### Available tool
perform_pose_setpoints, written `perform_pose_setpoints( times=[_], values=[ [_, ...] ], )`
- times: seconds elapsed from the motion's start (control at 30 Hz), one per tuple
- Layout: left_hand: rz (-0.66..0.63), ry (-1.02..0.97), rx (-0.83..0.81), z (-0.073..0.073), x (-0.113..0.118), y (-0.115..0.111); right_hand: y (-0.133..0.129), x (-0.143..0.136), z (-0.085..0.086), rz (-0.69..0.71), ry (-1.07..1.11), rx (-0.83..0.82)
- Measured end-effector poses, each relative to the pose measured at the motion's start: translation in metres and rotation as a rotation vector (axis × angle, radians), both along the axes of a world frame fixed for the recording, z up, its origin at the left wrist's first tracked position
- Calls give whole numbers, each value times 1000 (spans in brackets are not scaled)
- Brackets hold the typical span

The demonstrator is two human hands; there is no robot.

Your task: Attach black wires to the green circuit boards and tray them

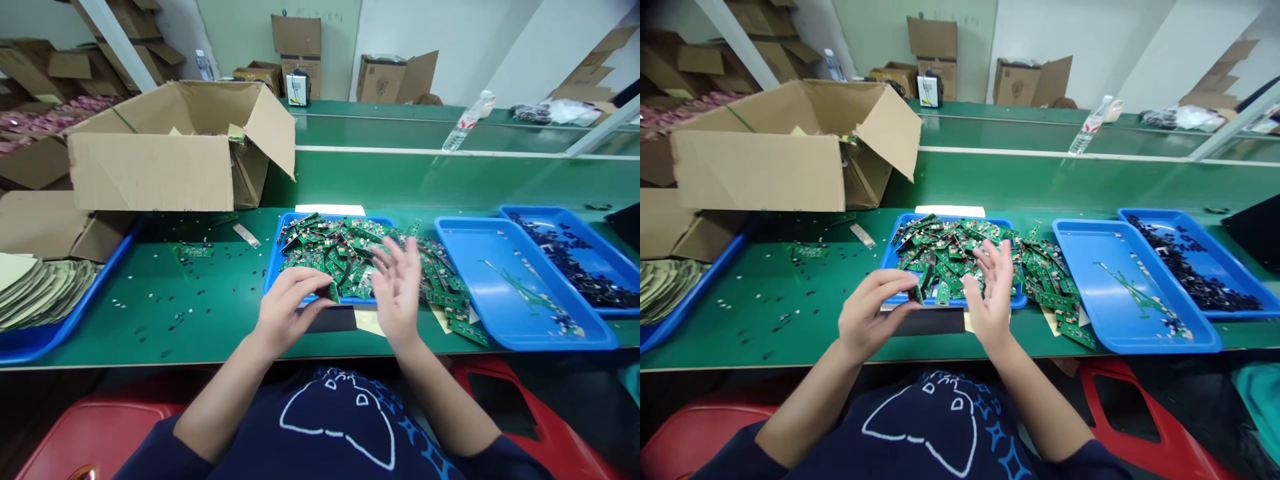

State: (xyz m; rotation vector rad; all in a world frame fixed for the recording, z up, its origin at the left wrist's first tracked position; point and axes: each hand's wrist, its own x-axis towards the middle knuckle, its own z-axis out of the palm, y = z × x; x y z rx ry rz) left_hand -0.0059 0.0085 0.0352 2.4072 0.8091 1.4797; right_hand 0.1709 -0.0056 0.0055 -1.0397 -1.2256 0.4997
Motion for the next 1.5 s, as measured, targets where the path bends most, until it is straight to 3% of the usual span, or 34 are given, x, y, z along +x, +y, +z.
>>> perform_pose_setpoints(
  times=[0.13, 0.23, 0.4, 0.6, 0.8, 1.1, 1.33, 1.5],
  values=[
    [-26, 213, 286, 1, -4, 2, -2, 4, 2, 499, 361, -493],
    [-55, 343, 428, 5, -5, 3, -8, 7, 14, 767, 431, -674],
    [-58, 377, 496, 6, -7, 8, -16, 9, 26, 830, 416, -712],
    [-34, 256, 326, -13, -4, 8, -16, 7, 17, 939, 570, -809],
    [-24, 195, 162, -22, 1, 4, -10, 7, 8, 937, 613, -982],
    [105, 368, 338, -24, -4, 9, -19, 1, 8, 487, 350, -736],
    [131, 246, 272, -26, 2, 9, -21, -1, 10, 470, 410, -666],
    [79, 173, 190, -25, 4, 9, -15, -2, 12, 614, 522, -741]
  ],
)
